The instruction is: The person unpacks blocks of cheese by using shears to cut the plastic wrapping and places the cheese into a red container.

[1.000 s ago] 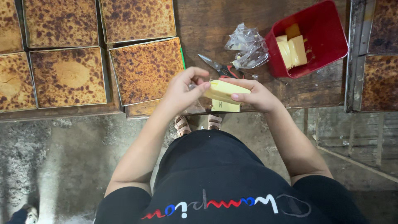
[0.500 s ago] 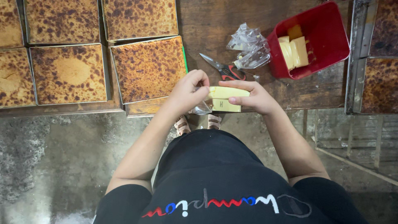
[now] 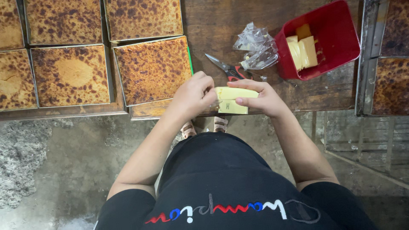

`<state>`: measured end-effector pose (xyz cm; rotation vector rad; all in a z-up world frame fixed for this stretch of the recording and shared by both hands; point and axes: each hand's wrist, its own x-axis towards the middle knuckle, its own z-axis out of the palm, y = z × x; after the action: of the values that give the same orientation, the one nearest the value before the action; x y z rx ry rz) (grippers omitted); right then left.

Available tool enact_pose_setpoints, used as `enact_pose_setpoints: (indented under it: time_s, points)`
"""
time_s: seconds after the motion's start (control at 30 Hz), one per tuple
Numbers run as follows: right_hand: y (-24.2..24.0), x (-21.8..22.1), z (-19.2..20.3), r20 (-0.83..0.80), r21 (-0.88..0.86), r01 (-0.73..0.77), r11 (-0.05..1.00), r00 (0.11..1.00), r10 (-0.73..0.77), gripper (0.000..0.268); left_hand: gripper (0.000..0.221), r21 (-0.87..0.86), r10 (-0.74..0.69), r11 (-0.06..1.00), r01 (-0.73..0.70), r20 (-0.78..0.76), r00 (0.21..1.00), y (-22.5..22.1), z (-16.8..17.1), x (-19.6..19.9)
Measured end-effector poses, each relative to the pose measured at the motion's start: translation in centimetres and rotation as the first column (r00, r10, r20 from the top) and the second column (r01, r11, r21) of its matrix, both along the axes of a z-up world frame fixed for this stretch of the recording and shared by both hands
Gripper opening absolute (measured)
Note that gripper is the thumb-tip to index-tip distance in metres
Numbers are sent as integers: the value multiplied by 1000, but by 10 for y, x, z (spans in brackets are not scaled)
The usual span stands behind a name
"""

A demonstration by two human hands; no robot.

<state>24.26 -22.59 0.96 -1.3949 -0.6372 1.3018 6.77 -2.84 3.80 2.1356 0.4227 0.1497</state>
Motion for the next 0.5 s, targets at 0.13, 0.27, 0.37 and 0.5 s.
enact_pose_setpoints:
  time_s: [0.13, 0.27, 0.37, 0.5]
  points:
    - [0, 2, -4, 101, 52, -33, 998, 994, 28, 51, 14, -81, 54, 996, -49, 60, 997, -2, -17, -1]
    - [-3, 3, -9, 10, 34, -36, 999, 999, 36, 53, 10, -330, 200, 935, -127, 199, 959, -8, -40, -6]
    - [-5, 0, -15, 61, 113, -38, 993, 998, 31, 53, 10, -715, 349, 656, -240, 6, 937, -13, -57, -4]
    - [-5, -2, -23, 102, 145, -17, 989, 995, 3, 54, 10, -760, 406, 607, -231, 47, 913, -16, -76, -7]
